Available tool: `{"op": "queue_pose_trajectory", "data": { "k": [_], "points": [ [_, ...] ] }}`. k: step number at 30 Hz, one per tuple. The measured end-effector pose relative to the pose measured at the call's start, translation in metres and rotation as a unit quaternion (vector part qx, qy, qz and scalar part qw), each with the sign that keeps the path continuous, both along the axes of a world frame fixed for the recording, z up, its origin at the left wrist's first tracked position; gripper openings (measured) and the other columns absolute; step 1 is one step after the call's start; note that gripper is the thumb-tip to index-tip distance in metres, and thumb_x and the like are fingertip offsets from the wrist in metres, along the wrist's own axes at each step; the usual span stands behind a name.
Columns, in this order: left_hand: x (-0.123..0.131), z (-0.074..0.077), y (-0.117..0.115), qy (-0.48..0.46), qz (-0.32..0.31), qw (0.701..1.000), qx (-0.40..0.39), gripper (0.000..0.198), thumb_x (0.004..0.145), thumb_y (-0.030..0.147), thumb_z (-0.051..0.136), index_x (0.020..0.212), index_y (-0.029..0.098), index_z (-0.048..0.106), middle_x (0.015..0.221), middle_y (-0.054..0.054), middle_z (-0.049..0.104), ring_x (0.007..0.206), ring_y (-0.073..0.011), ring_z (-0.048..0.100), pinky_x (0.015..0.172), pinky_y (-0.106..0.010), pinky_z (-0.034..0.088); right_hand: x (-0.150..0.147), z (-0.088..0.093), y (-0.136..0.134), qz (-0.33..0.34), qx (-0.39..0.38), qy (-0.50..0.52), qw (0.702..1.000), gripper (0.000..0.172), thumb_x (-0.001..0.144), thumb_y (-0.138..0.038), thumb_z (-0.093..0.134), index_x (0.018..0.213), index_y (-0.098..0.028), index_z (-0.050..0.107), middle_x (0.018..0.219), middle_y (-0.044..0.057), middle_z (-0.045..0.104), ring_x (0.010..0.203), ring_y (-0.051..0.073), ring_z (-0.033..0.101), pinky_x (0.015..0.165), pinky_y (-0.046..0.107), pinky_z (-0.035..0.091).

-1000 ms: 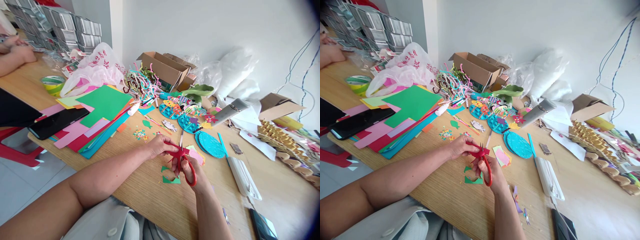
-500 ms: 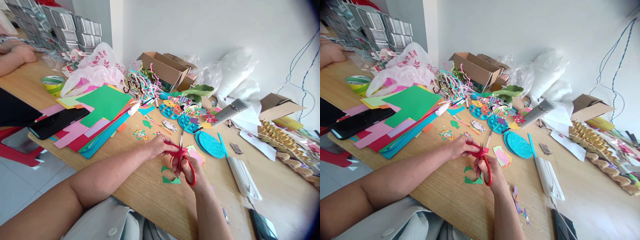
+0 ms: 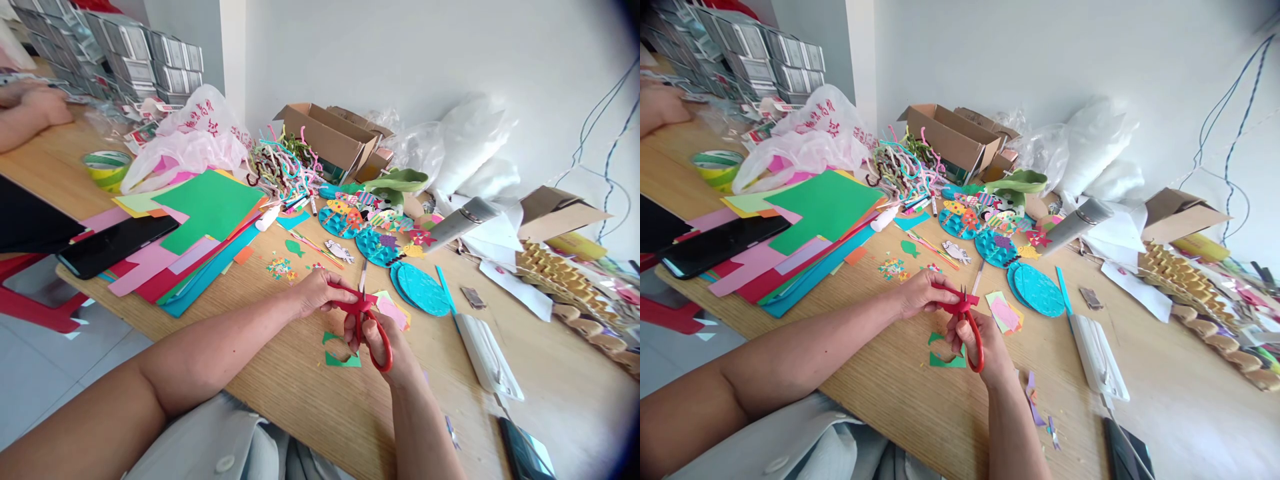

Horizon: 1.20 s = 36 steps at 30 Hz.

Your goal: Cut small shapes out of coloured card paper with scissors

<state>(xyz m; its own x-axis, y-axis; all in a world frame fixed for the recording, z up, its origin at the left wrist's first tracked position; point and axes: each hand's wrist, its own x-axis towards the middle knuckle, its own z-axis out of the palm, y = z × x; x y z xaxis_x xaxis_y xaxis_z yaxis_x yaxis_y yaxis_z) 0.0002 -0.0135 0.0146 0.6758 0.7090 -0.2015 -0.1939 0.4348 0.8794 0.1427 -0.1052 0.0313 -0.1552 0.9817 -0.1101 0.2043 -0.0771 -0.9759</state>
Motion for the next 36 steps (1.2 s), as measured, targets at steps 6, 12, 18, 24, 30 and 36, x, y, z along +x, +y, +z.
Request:
{"op": "queue_pose_trajectory", "data": {
  "k": [6,12,18,24,30,36],
  "points": [
    [0.0,0.0,0.0,-0.005,0.0,1.0,0.002,0.023,0.055,0.028,0.074,0.069,0.012,0.065,0.053,0.002,0.055,0.043,-0.0039,0.038,0.039,-0.02,0.018,-0.001,0.003,0.0,-0.003,0.007,-0.019,1.0,0.058,0.072,-0.073,0.05,0.064,-0.016,0.055,0.053,0.003,0.056,0.044,0.012,0.05,0.042,0.023,0.039],
    [0.0,0.001,0.0,-0.001,-0.003,1.0,-0.004,0.025,0.055,0.028,0.074,0.072,0.011,0.067,0.053,0.002,0.054,0.043,-0.004,0.039,0.04,-0.02,0.018,-0.001,-0.001,0.001,-0.012,-0.008,0.0,1.0,0.056,0.07,-0.071,0.054,0.066,-0.015,0.055,0.055,0.003,0.056,0.043,0.011,0.05,0.041,0.023,0.039],
    [0.0,0.001,0.0,-0.002,-0.002,1.0,-0.006,0.024,0.055,0.028,0.074,0.07,0.011,0.066,0.053,0.002,0.055,0.043,-0.0038,0.039,0.04,-0.02,0.018,0.0,-0.002,0.001,-0.014,-0.011,-0.003,1.0,0.055,0.069,-0.071,0.055,0.066,-0.016,0.055,0.054,0.002,0.056,0.041,0.011,0.049,0.04,0.023,0.037],
    [0.0,0.001,0.0,0.0,-0.004,1.0,-0.009,0.025,0.054,0.028,0.074,0.071,0.011,0.066,0.053,0.002,0.054,0.043,-0.0037,0.039,0.04,-0.02,0.018,0.0,-0.002,0.001,-0.019,-0.012,-0.007,1.0,0.055,0.069,-0.072,0.054,0.065,-0.017,0.055,0.052,0.002,0.056,0.04,0.011,0.047,0.038,0.022,0.035],
    [0.0,0.001,0.001,-0.008,-0.017,0.999,-0.033,0.033,0.053,0.032,0.076,0.077,0.012,0.064,0.058,0.001,0.057,0.043,-0.0033,0.039,0.039,-0.019,0.017,0.003,-0.008,0.0,-0.026,-0.003,-0.009,1.0,0.055,0.07,-0.072,0.053,0.066,-0.017,0.056,0.052,0.002,0.057,0.039,0.011,0.048,0.037,0.022,0.036],
    [-0.003,0.002,0.004,-0.026,-0.074,0.992,-0.101,0.03,0.055,0.029,0.074,0.075,0.011,0.063,0.065,-0.003,0.062,0.042,-0.0026,0.039,0.038,-0.019,0.01,0.007,-0.016,0.002,-0.056,0.025,0.003,0.998,0.055,0.072,-0.07,0.053,0.068,-0.015,0.058,0.053,0.002,0.057,0.039,0.011,0.049,0.037,0.022,0.038]
  ]
}}
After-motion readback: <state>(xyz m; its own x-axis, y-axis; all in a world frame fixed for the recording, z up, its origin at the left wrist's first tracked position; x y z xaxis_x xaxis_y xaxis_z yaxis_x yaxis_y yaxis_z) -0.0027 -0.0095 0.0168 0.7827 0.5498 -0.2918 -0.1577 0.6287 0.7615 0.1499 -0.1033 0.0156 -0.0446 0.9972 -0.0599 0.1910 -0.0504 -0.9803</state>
